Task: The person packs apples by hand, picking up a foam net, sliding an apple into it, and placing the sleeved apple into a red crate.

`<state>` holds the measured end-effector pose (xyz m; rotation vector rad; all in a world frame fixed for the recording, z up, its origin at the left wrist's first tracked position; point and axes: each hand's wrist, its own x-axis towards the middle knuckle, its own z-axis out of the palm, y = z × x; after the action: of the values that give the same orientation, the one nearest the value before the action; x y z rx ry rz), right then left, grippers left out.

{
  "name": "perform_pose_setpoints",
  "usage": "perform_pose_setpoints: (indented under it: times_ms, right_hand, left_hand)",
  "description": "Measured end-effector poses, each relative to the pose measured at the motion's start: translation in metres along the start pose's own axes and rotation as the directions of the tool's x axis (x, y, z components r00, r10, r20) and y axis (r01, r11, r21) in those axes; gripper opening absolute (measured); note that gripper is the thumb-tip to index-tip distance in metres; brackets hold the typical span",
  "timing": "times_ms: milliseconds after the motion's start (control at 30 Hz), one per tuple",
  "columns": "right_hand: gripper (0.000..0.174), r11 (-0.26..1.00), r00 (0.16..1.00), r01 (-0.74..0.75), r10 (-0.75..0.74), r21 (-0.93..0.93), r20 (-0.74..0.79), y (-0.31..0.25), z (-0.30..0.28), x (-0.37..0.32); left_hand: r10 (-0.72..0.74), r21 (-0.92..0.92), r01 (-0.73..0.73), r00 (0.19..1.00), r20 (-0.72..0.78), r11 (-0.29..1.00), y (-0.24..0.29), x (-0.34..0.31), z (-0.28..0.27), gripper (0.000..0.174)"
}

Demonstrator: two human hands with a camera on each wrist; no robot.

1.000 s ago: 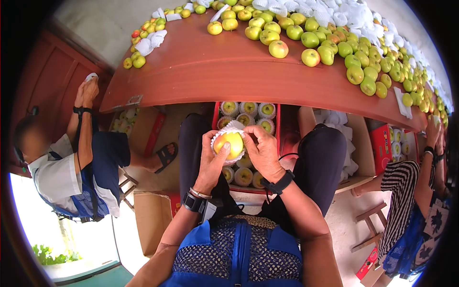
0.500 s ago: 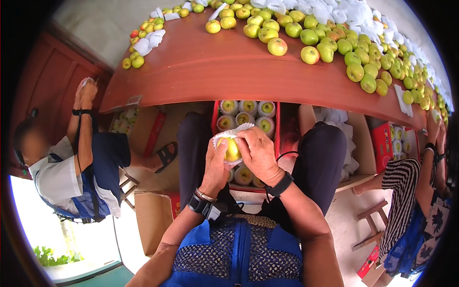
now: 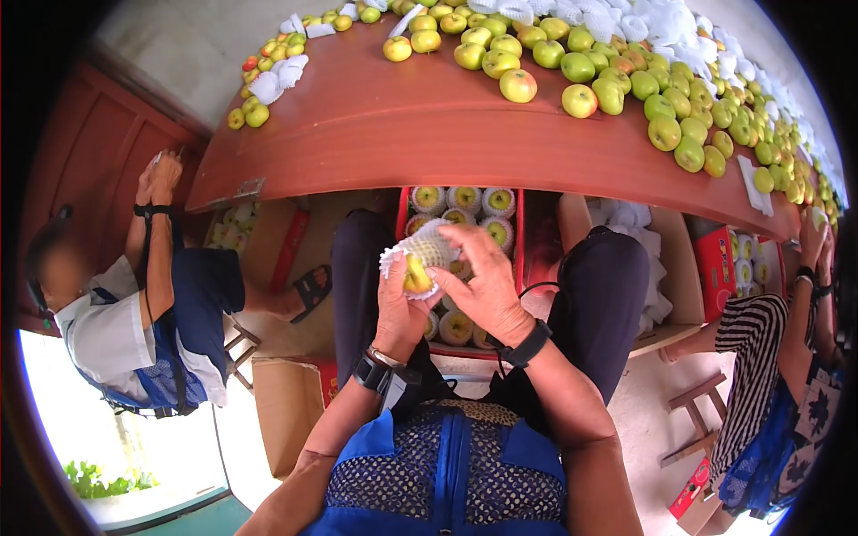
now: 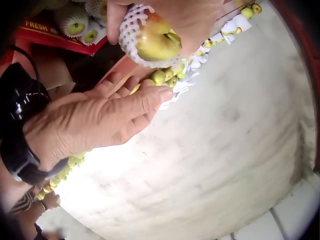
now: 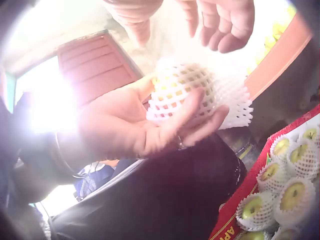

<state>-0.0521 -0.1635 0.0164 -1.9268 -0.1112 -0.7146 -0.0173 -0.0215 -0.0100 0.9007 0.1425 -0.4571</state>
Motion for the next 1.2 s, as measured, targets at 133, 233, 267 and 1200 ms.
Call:
perform_pose_setpoints:
  times_ms: [133, 233, 267, 1200]
  right_hand:
    - [0.043, 0.989, 0.987, -0.148, 0.148, 0.011, 0.060, 0.011, 0.012, -0.011]
    - [0.032, 0.956, 0.965, -0.263, 0.259, 0.131, 0.044, 0.011, 0.017, -0.013]
    - [0.030, 0.941, 0.957, -0.290, 0.285, 0.173, 0.055, 0.008, 0.011, -0.010]
    - [0.086, 0.975, 0.923, -0.220, 0.199, 0.027, 0.329, 0.010, 0.003, -0.004]
  left_hand:
    - [0.150, 0.064, -0.150, 0.989, 0.005, 0.987, 0.005, -0.006, 0.012, 0.037]
    - [0.147, 0.106, -0.154, 0.986, 0.077, 0.982, 0.006, -0.009, 0.017, 0.039]
    - [0.124, 0.121, -0.136, 0.987, 0.101, 0.983, 0.007, -0.009, 0.016, 0.040]
    - [-0.180, 0.184, 0.151, 0.972, 0.149, 0.971, 0.014, -0.010, 0.009, 0.040]
